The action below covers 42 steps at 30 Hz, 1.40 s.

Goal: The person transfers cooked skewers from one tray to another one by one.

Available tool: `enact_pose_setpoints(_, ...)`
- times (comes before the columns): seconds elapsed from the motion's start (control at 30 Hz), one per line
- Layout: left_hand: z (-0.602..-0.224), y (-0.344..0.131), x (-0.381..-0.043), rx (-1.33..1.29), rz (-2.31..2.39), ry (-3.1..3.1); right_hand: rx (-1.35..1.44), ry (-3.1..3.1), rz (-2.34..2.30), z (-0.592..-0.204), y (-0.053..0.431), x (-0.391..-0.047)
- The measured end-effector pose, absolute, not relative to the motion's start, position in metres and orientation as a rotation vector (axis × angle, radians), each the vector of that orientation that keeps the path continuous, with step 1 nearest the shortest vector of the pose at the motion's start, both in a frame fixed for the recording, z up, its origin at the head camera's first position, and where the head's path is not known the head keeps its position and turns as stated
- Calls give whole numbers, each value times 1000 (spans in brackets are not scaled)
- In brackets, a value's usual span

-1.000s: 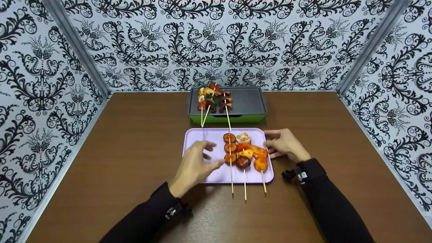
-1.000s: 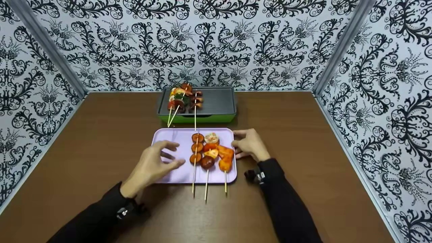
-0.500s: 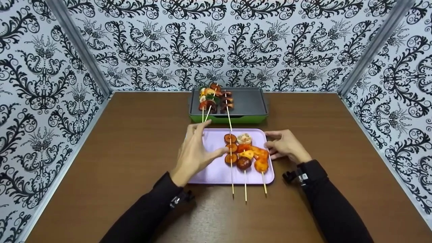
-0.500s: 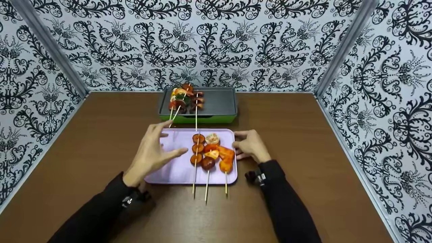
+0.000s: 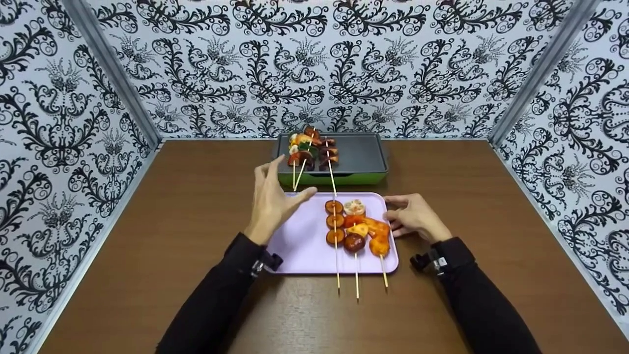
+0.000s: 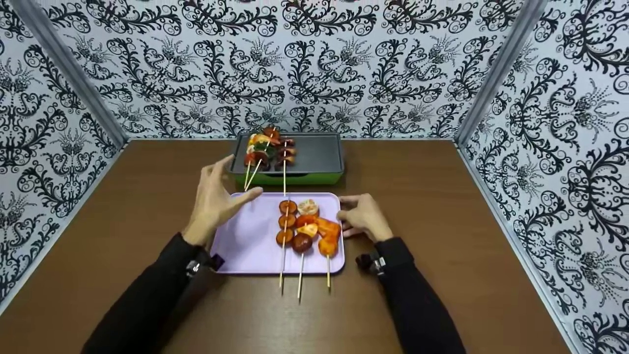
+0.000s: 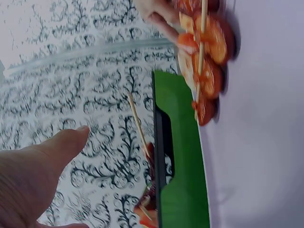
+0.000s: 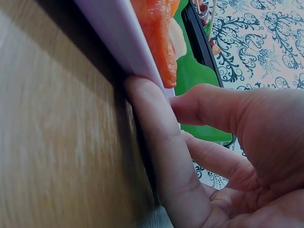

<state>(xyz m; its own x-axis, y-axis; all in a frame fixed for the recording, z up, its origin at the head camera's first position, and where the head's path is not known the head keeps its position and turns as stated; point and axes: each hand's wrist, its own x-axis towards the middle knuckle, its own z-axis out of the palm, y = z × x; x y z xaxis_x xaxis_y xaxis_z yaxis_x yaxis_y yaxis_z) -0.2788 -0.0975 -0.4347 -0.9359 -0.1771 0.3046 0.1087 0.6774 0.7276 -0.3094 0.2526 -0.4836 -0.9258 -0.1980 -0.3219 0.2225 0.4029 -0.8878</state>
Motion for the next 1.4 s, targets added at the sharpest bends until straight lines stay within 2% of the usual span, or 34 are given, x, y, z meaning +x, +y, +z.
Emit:
enact_pose_setpoints(0.43, -448, -104, -308, 139, -1139, -2490, 25, 2295, -1527, -488, 252, -309)
enact_pose_setpoints(1.0, -460, -111, -321, 59, -1253, -2434, 41, 2307, -1520, -490, 253, -308)
enact_pose_setpoints(1.4, -450, -117, -328, 231, -1478, -2531, 46, 2328, -1529, -487, 252, -311)
